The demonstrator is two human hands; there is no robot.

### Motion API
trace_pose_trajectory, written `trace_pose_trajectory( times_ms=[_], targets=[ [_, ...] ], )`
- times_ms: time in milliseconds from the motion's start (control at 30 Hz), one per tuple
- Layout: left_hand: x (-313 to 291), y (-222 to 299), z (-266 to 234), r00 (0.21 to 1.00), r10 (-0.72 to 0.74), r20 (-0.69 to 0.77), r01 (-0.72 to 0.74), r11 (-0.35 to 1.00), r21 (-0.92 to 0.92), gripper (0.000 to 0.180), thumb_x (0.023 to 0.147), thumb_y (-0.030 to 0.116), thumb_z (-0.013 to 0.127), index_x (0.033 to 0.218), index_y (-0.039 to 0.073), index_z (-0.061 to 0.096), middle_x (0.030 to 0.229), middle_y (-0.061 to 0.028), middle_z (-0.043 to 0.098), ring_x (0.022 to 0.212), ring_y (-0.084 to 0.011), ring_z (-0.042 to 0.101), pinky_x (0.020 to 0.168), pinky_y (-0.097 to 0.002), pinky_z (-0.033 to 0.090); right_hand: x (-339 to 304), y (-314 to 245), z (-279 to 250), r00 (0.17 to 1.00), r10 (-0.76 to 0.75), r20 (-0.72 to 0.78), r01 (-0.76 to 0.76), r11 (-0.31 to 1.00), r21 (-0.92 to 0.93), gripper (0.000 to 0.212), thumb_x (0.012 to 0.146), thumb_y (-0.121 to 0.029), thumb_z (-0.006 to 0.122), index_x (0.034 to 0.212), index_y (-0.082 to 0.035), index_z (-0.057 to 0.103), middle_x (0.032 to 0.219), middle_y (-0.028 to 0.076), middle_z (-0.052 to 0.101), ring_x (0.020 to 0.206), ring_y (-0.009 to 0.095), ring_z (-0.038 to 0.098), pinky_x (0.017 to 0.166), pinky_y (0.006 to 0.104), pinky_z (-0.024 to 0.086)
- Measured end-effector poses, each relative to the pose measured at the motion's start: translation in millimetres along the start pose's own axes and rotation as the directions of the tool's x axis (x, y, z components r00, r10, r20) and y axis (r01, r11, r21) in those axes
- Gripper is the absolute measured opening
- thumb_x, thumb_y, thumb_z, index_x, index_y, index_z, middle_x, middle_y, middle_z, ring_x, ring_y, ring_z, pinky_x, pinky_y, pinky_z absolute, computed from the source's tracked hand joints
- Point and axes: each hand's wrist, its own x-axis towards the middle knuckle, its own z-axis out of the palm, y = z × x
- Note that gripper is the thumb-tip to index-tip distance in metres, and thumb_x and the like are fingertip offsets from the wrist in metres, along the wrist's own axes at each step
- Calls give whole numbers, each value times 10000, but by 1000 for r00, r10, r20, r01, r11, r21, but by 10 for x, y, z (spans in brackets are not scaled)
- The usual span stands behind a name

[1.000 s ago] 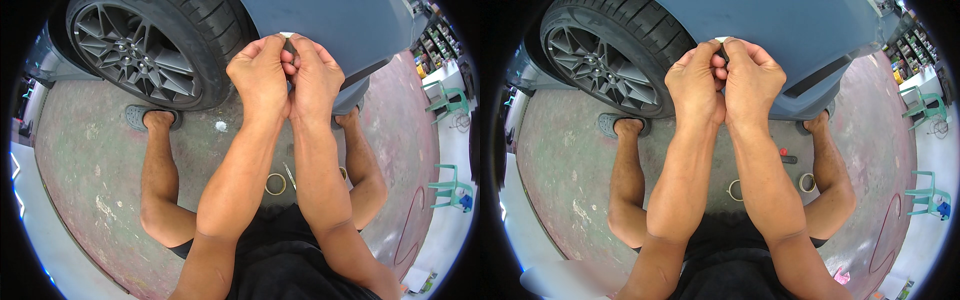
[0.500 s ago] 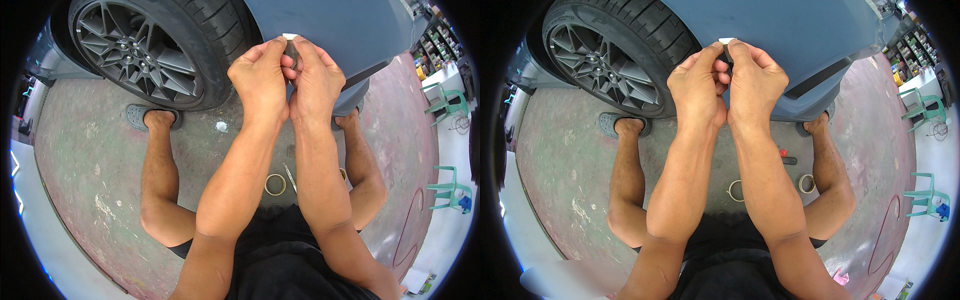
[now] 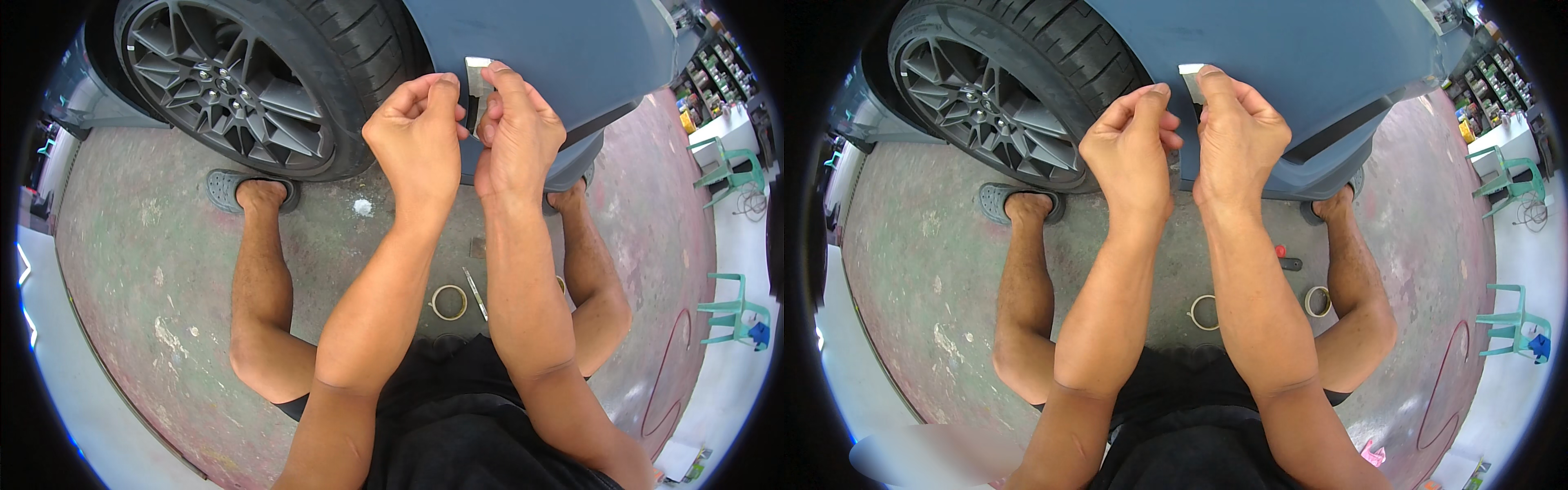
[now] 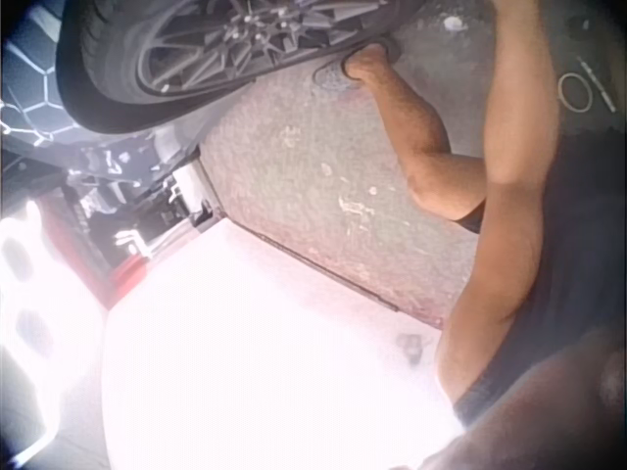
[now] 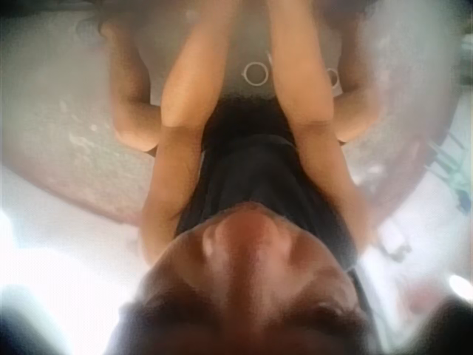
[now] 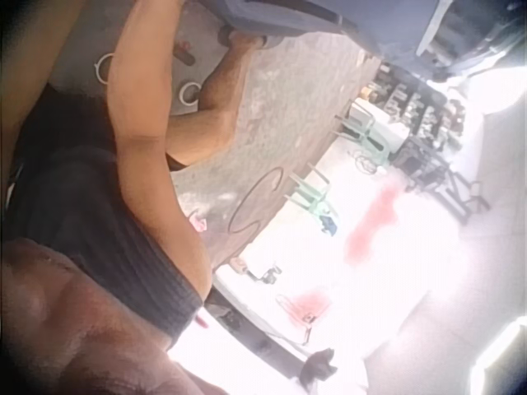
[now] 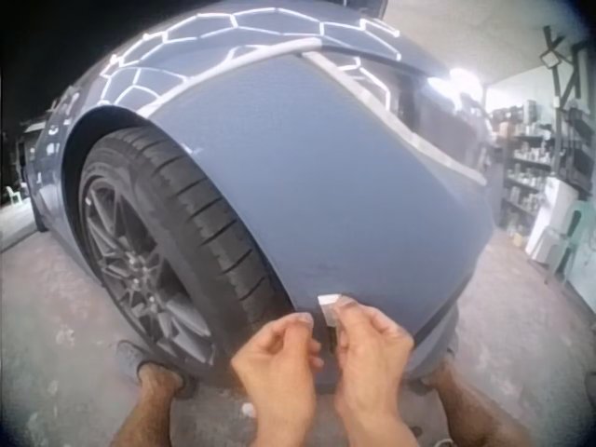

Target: The person applies small pieces of masking tape to the front bumper of a car, smoothing each piece with fingers and a plastic scraper. The person repeatedly picks up tape, places it on the bumper, and presses it down.

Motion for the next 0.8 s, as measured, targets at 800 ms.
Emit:
trace_pose_trajectory(
  times_ms=[800],
  targets=[
    [48,52,175,996,-85,42,87,995,-55,171,943,76,698,864,-75,713,621,-50,632,500,-82,552,442,-247,433,32,32,-3,999,-38,8,38,997,-63,153,893,-93,755,882,59,753,730,17,666,637,58,546,579,231,426]
  ],
)
